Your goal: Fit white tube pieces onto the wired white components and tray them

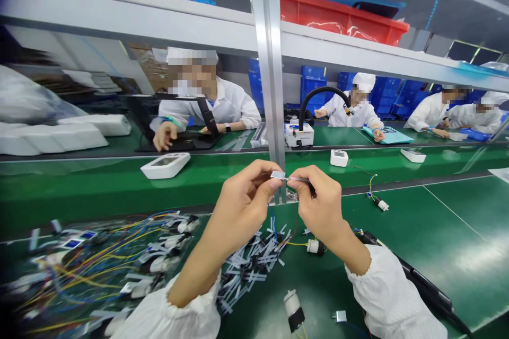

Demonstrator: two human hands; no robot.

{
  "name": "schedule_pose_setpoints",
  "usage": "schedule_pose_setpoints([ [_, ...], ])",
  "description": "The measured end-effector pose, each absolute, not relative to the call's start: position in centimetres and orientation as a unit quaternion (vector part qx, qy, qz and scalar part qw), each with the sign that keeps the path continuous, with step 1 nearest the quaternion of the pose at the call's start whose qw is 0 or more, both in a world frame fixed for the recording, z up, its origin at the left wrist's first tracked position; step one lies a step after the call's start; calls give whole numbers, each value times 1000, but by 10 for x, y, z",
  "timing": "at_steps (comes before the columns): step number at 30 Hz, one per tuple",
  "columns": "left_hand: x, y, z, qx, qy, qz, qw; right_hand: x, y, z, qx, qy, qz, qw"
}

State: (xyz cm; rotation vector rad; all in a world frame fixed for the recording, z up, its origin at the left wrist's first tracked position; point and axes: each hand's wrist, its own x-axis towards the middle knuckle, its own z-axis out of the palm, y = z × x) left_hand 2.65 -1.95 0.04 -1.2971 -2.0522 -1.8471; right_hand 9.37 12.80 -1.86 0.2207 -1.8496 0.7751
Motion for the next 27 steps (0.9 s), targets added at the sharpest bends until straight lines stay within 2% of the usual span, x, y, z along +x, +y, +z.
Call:
schedule_pose_setpoints([
  [7, 32, -8, -8, -441, -662, -589, 146, 90, 122, -23, 61, -753, 333, 564],
  [13, 33, -3, -11, -478, -657, -541, 216, 97, 128, -18, 70, -769, 332, 542],
  [16, 33, -1, -12, -491, -654, -519, 249, 101, 131, -15, 51, -780, 391, 486],
  [22, 40, 0, -11, -537, -637, -485, 266, 106, 153, -2, 75, -776, 563, 274],
  [25, 40, -2, -8, -532, -661, -484, 215, 108, 165, 5, 100, -776, 587, 207],
  [27, 38, -6, -6, -503, -689, -505, 136, 110, 169, 7, 97, -765, 601, 210],
])
